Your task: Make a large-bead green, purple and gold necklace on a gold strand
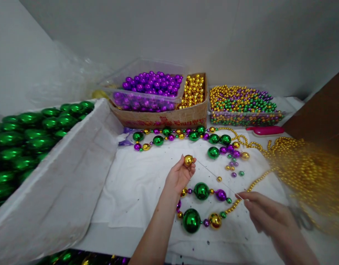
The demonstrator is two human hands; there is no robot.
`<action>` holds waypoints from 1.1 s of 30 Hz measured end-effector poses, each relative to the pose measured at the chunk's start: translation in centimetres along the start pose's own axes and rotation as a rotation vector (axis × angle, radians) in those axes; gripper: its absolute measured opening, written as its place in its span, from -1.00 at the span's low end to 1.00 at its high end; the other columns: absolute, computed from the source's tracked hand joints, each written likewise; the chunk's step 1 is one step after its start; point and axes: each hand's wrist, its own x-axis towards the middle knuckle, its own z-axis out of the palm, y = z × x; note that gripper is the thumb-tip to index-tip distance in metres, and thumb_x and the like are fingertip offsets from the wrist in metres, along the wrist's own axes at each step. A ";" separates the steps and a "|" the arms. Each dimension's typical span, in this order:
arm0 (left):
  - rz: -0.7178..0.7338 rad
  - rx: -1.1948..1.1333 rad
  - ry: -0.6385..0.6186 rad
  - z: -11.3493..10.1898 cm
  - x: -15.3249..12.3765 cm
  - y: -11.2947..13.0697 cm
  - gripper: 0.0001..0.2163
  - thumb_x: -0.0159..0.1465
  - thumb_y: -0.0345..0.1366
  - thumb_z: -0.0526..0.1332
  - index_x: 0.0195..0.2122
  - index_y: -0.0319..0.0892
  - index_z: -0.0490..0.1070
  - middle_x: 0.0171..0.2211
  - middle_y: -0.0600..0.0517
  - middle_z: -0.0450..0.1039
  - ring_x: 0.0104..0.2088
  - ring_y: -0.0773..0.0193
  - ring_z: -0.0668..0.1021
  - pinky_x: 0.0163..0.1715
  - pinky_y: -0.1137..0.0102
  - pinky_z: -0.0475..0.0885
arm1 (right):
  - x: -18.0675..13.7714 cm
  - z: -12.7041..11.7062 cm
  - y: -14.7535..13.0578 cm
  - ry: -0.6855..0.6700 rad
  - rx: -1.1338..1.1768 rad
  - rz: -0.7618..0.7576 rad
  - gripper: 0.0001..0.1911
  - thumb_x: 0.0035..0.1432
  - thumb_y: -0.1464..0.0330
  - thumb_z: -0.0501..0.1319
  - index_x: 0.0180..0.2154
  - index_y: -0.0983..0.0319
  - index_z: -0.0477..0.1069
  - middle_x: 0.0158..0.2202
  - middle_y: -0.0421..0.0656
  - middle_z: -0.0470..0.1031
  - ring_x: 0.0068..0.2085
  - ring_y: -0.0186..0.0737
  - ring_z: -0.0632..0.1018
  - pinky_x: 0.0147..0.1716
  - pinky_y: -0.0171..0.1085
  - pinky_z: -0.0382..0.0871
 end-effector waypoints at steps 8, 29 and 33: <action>-0.007 0.000 0.016 -0.1 0.1 -0.1 -0.71 0.32 -0.20 0.05 -0.30 -0.35 0.42 -0.38 -0.12 0.45 -0.50 0.42 0.47 -0.52 0.56 0.47 | -0.1 0.6 0.4 -0.099 -0.105 -0.036 -0.58 0.03 0.06 0.20 -0.23 0.23 0.55 -0.72 -0.28 0.19 -0.65 -0.32 0.29 -0.66 -0.36 0.13; 0.081 0.115 -0.124 0.0 -1.4 -2.7 -0.74 0.28 -0.32 0.14 -0.04 -0.28 0.40 -0.13 -0.16 0.46 -0.34 0.38 0.50 -0.33 0.51 0.45 | 0.5 2.2 4.2 -0.063 -0.053 -0.064 -0.56 0.07 0.06 0.17 -0.17 0.24 0.52 -0.69 -0.25 0.24 -0.60 -0.30 0.31 -0.64 -0.37 0.14; 0.099 0.132 -0.152 0.2 -1.6 -2.8 -0.72 0.26 -0.30 0.18 -0.02 -0.26 0.40 -0.11 -0.16 0.45 -0.33 0.38 0.50 -0.31 0.50 0.43 | 0.5 2.4 4.7 -0.026 -0.002 -0.037 -0.52 0.06 0.02 0.17 -0.18 0.25 0.53 -0.71 -0.26 0.21 -0.62 -0.33 0.28 -0.64 -0.38 0.09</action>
